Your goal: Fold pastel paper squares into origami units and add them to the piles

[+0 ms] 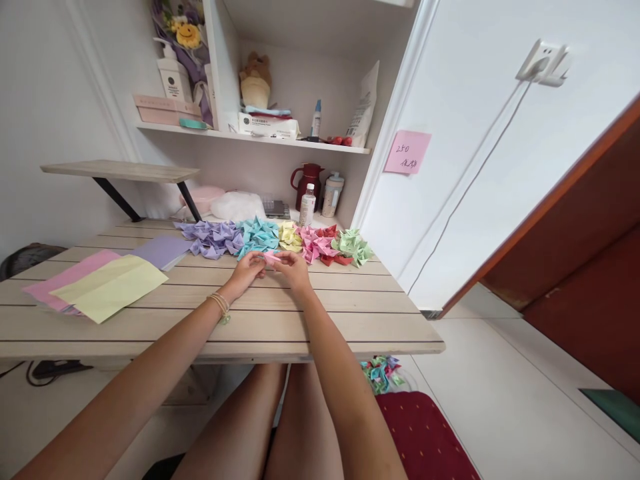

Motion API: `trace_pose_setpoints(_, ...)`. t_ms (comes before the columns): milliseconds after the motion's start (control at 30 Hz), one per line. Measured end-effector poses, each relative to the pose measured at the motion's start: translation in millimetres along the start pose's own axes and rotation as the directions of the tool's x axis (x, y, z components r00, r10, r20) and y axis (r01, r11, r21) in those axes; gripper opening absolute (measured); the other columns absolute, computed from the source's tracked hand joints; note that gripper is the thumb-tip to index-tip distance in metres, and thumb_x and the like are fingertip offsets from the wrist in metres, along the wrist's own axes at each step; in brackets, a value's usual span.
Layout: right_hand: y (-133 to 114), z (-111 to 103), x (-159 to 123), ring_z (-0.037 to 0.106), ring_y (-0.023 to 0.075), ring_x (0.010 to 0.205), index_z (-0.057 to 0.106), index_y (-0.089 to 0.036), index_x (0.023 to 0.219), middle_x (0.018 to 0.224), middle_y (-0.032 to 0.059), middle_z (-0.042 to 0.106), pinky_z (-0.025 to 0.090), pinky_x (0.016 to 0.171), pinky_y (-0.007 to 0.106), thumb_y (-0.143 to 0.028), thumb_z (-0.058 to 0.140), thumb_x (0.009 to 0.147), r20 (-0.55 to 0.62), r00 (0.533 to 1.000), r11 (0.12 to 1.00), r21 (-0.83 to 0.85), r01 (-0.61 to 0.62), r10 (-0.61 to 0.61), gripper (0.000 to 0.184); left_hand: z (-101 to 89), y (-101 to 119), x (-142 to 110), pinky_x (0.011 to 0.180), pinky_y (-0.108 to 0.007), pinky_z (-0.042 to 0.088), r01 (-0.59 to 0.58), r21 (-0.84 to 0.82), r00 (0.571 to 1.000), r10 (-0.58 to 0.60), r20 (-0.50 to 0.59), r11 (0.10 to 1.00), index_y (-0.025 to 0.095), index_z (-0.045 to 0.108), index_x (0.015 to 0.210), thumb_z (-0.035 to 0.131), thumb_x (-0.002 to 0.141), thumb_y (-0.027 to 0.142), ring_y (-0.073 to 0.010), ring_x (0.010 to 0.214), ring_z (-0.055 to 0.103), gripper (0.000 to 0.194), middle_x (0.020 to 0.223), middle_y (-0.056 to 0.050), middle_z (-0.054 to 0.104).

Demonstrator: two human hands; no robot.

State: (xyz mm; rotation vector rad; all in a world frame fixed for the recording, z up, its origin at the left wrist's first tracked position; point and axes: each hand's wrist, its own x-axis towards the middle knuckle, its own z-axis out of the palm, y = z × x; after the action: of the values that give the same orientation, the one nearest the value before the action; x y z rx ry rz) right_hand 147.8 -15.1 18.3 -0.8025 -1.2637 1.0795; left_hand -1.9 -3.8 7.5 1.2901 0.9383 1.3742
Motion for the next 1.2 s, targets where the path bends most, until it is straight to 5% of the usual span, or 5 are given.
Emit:
trace_pose_setpoints(200,-0.4,-6.8,1.8,0.059,0.0150,0.062,0.062,-0.018,0.079,0.069,0.0008,0.064,0.050,0.061,0.030,-0.044,0.081,0.055,-0.072,0.992,0.982,-0.163,0.093,-0.106,0.040,2.9,6.6,-5.7,0.065,-0.026,0.054,0.070,-0.111,0.986,-0.052,0.159,0.991,0.015,0.062,0.099,0.073,0.070,0.035,-0.0128,0.066,0.066,0.036,0.084,-0.005,0.069)
trace_pose_setpoints(367,0.6,-10.9,3.6,0.063,0.0173,0.073,0.066,-0.019,0.087,0.087,0.0056,0.070,0.051,0.065,0.030,-0.043,0.075,0.065,0.026,0.978,0.910,-0.363,0.202,-0.206,0.034,4.5,3.6,-6.3,0.068,-0.028,0.055,0.016,-0.064,0.989,-0.006,0.147,0.998,0.015,0.063,0.096,0.078,0.065,0.037,-0.0137,0.068,0.067,0.042,0.088,-0.006,0.070)
trace_pose_setpoints(633,0.0,-8.9,2.5,0.066,0.0217,0.089,0.066,-0.019,0.102,0.106,0.0103,0.070,0.054,0.075,0.035,-0.045,0.073,0.068,0.010,0.985,0.915,-0.368,0.165,-0.174,0.043,1.4,1.0,-0.2,0.077,-0.035,0.056,-0.018,-0.075,0.998,0.023,0.064,0.997,0.014,0.068,0.090,0.076,0.066,0.042,-0.0183,0.074,0.067,0.038,0.081,-0.006,0.070)
trace_pose_setpoints(900,4.5,-6.0,2.3,0.068,0.0222,0.088,0.068,-0.019,0.099,0.100,0.0082,0.072,0.055,0.081,0.038,-0.043,0.077,0.064,0.102,0.989,0.974,-0.186,0.128,-0.110,0.044,2.5,3.9,-1.5,0.081,-0.032,0.054,-0.031,-0.168,0.999,0.034,0.019,0.985,0.014,0.072,0.081,0.077,0.065,0.036,-0.0166,0.078,0.066,0.028,0.085,-0.005,0.071)
trace_pose_setpoints(1200,3.0,-8.3,1.5,0.069,0.0229,0.081,0.069,-0.018,0.098,0.085,0.0068,0.073,0.056,0.078,0.038,-0.044,0.077,0.063,-0.124,0.990,0.986,-0.162,0.047,-0.067,0.045,-0.6,6.4,-4.2,0.068,-0.027,0.055,0.108,-0.131,0.994,-0.102,0.050,0.985,0.011,0.070,0.087,0.080,0.063,0.032,-0.0142,0.069,0.067,0.033,0.082,-0.009,0.071)
